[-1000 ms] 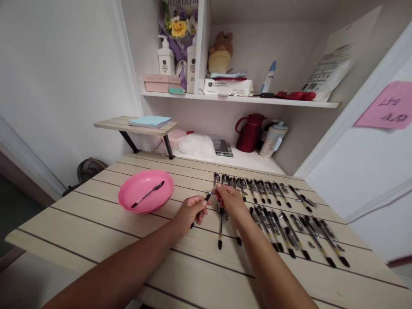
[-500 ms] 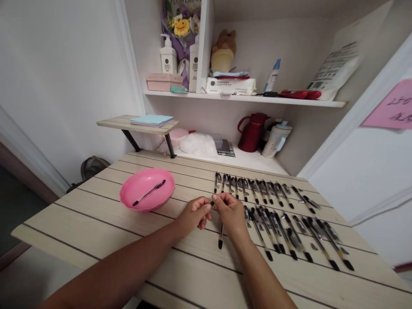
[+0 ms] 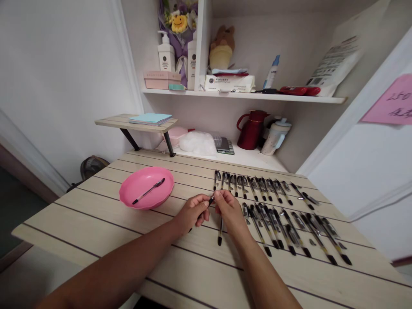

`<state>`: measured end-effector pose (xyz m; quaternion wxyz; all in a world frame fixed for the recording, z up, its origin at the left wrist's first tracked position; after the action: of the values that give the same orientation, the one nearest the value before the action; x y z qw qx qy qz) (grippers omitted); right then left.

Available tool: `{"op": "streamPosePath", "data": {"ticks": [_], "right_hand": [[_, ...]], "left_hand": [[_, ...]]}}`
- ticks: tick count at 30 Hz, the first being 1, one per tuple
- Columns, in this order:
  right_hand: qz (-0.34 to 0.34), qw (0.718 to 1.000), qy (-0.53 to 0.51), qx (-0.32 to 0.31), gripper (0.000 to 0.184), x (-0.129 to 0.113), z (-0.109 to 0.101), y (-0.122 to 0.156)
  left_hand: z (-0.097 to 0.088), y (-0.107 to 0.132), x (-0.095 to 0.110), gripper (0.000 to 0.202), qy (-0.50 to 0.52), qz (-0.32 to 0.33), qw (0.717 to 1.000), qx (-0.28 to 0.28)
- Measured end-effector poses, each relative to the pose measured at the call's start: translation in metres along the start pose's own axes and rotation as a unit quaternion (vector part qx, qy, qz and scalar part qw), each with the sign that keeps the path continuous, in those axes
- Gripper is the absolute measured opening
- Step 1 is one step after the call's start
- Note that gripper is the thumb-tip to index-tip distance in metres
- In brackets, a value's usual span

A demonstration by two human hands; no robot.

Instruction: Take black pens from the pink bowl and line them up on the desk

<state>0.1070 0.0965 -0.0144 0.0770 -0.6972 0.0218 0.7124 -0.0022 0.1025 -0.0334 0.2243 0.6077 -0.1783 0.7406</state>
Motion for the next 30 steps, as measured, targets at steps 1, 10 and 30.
{"op": "streamPosePath", "data": {"ticks": [1,10,30], "right_hand": [[0.0,1.0,0.008,0.005,0.033,0.0,0.0,0.0],[0.009,1.0,-0.015,-0.011,0.033,0.003,0.003,0.001],[0.057,0.996,0.016,0.069,0.028,0.005,-0.036,-0.011]], "left_hand": [[0.0,0.0,0.0,0.025,0.001,-0.003,1.0,0.002],[0.0,-0.001,-0.001,0.019,-0.007,-0.012,1.0,0.0],[-0.012,-0.005,-0.006,0.025,0.049,-0.021,0.998,0.046]]}}
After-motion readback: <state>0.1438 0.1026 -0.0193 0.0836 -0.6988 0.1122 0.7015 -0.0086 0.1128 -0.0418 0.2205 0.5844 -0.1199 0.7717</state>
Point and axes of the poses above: each hand's wrist, its own y-axis away from the middle knuckle, its own z-axis out of the palm, x = y × z, the point moved 7 cm from there along -y, towards the middle knuckle, and after that the axes turned 1 degree about -x, right-handed, at the moved point
